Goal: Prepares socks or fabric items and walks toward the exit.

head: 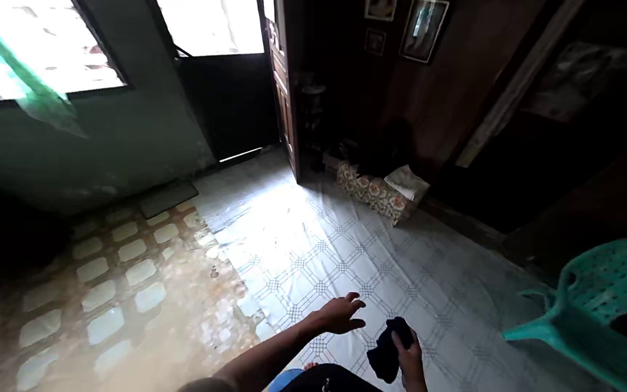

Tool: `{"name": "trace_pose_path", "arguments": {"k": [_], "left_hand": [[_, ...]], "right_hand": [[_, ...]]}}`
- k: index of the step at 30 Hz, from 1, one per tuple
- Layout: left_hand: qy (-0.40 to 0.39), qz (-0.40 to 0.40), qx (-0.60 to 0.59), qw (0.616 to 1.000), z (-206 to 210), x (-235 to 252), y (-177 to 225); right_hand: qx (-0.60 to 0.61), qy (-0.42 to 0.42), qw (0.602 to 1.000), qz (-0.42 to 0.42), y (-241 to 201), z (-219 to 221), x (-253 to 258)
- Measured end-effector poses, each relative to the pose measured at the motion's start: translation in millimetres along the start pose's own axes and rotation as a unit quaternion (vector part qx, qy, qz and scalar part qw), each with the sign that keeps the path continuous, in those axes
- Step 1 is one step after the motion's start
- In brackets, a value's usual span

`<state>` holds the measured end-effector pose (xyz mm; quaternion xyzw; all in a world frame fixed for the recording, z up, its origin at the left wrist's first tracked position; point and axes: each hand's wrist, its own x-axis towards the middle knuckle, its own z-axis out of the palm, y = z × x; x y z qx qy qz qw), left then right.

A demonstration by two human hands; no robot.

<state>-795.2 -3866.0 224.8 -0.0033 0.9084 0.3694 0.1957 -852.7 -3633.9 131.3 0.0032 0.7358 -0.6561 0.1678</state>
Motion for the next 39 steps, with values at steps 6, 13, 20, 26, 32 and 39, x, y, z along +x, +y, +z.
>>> {"name": "trace_pose_path", "arguments": {"k": [6, 13, 20, 26, 32, 39], "left_hand": [[-0.054, 0.101, -0.012, 0.993, -41.8, 148.4, 20.7], [-0.005, -0.012, -0.113, 0.994, -85.4, 268.4, 12.7], [0.228, -0.105, -0.276, 0.928, -187.4, 312.5, -44.8], [0.406, -0.085, -0.422, 0.806, -256.7, 298.3, -139.3], [0.535, -0.113, -0.549, 0.632, -365.2, 268.4, -243.5], [0.521, -0.089, -0.617, 0.584, -519.4, 234.8, -388.5]], "right_hand": [[0.063, 0.057, 0.995, 0.048, -55.0, 1.9, 120.4], [-0.005, -0.036, 0.998, 0.054, -103.9, 7.4, 304.7], [-0.107, -0.359, 0.927, -0.027, -182.9, 123.9, 434.7], [0.061, -0.552, 0.812, 0.177, -238.7, 258.1, 458.8], [-0.083, -0.523, 0.848, 0.019, -251.8, 420.1, 499.6], [-0.041, -0.464, 0.884, 0.016, -260.1, 632.0, 545.5]]}}
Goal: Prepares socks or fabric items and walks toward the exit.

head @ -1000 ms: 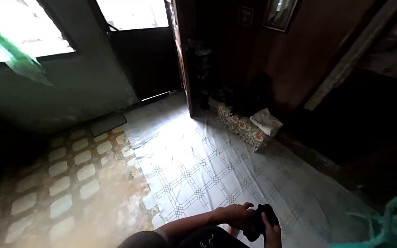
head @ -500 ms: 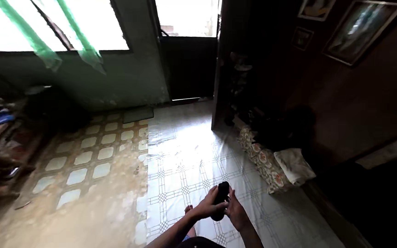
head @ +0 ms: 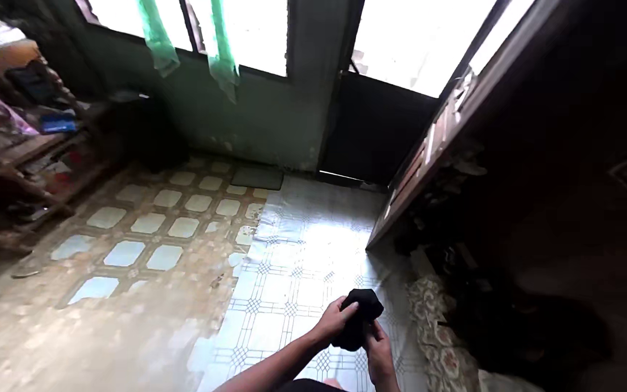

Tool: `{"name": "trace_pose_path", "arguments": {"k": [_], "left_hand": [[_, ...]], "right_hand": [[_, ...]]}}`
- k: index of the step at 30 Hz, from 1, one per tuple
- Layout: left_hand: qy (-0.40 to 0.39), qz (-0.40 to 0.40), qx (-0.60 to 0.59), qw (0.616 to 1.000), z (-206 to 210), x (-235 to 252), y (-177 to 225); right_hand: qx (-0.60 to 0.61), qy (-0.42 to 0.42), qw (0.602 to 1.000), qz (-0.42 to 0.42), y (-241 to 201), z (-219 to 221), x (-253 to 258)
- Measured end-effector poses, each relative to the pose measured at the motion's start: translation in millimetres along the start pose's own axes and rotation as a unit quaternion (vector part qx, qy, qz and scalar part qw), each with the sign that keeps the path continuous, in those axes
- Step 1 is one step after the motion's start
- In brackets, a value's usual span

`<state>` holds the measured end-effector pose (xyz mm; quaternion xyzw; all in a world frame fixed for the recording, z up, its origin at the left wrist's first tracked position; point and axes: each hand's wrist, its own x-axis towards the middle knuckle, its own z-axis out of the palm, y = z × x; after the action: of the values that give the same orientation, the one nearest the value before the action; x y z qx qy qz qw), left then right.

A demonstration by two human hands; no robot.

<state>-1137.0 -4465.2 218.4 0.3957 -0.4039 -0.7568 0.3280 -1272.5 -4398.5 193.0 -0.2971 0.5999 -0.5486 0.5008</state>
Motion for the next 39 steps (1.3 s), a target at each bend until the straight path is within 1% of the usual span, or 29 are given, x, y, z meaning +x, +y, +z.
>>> {"name": "trace_pose_path", "arguments": {"k": [3, 6, 9, 11, 14, 17, 18, 20, 21, 23, 24, 26, 28, 29, 31, 33, 35, 37, 39], "left_hand": [[0.053, -0.014, -0.004, 0.999, -26.6, 76.2, 30.3], [0.045, -0.033, -0.013, 0.998, -58.5, 157.9, 52.1], [0.024, -0.067, -0.013, 0.997, -90.0, 246.2, 88.3], [0.017, -0.078, -0.008, 0.997, -114.2, 310.9, 116.8], [0.007, -0.094, -0.025, 0.995, -155.0, 408.2, 182.4], [-0.002, -0.072, -0.047, 0.996, -194.0, 487.5, 242.5], [0.019, -0.057, -0.057, 0.997, -204.8, 510.3, 257.3], [0.113, 0.003, -0.084, 0.990, -228.3, 556.7, 284.2], [0.171, 0.038, -0.100, 0.980, -241.7, 579.5, 298.4], [0.276, 0.097, -0.128, 0.948, -273.0, 623.1, 332.0], [0.310, 0.122, -0.132, 0.934, -291.7, 645.4, 349.6], [0.334, 0.174, -0.103, 0.921, -335.4, 695.1, 384.2], [0.309, 0.211, -0.053, 0.926, -374.2, 751.3, 425.3], [0.275, 0.212, -0.026, 0.937, -387.7, 779.0, 448.6], [0.193, 0.203, 0.016, 0.960, -403.8, 839.1, 494.3], [0.117, 0.196, 0.039, 0.973, -405.2, 901.0, 539.0], [0.060, 0.184, 0.036, 0.980, -400.5, 957.8, 572.8], [0.028, 0.169, 0.025, 0.985, -396.0, 1009.4, 593.6], [0.029, 0.165, 0.028, 0.985, -394.4, 1053.2, 608.4]], "right_hand": [[-0.033, 0.049, 0.998, -0.030, -24.6, 26.2, 80.5], [-0.081, 0.072, 0.993, -0.051, -42.9, 47.5, 172.0], [-0.108, 0.041, 0.992, -0.055, -62.7, 68.4, 274.5], [-0.121, 0.028, 0.991, -0.059, -85.9, 88.0, 346.7], [-0.126, 0.012, 0.986, -0.105, -137.2, 130.0, 468.5], [-0.161, -0.075, 0.972, -0.155, -180.3, 174.2, 587.4], [-0.170, -0.109, 0.967, -0.155, -192.7, 189.1, 622.0], [-0.193, -0.161, 0.955, -0.158, -216.8, 220.8, 690.2], [-0.218, -0.173, 0.946, -0.167, -226.8, 234.9, 724.5], [-0.292, -0.169, 0.925, -0.176, -242.9, 257.3, 794.7], [-0.341, -0.172, 0.910, -0.164, -250.3, 264.9, 830.9], [-0.450, -0.212, 0.861, -0.105, -267.1, 278.3, 903.5], [-0.518, -0.267, 0.811, -0.053, -277.8, 294.1, 975.7], [-0.528, -0.288, 0.798, -0.044, -281.9, 302.8, 1008.5], [-0.533, -0.300, 0.789, -0.056, -304.9, 325.0, 1066.7], [-0.533, -0.264, 0.794, -0.125, -351.5, 353.4, 1119.1], [-0.508, -0.202, 0.808, -0.221, -395.2, 378.6, 1168.7], [-0.493, -0.138, 0.804, -0.301, -427.1, 397.1, 1221.9], [-0.479, -0.085, 0.789, -0.376, -446.4, 411.8, 1282.0]]}}
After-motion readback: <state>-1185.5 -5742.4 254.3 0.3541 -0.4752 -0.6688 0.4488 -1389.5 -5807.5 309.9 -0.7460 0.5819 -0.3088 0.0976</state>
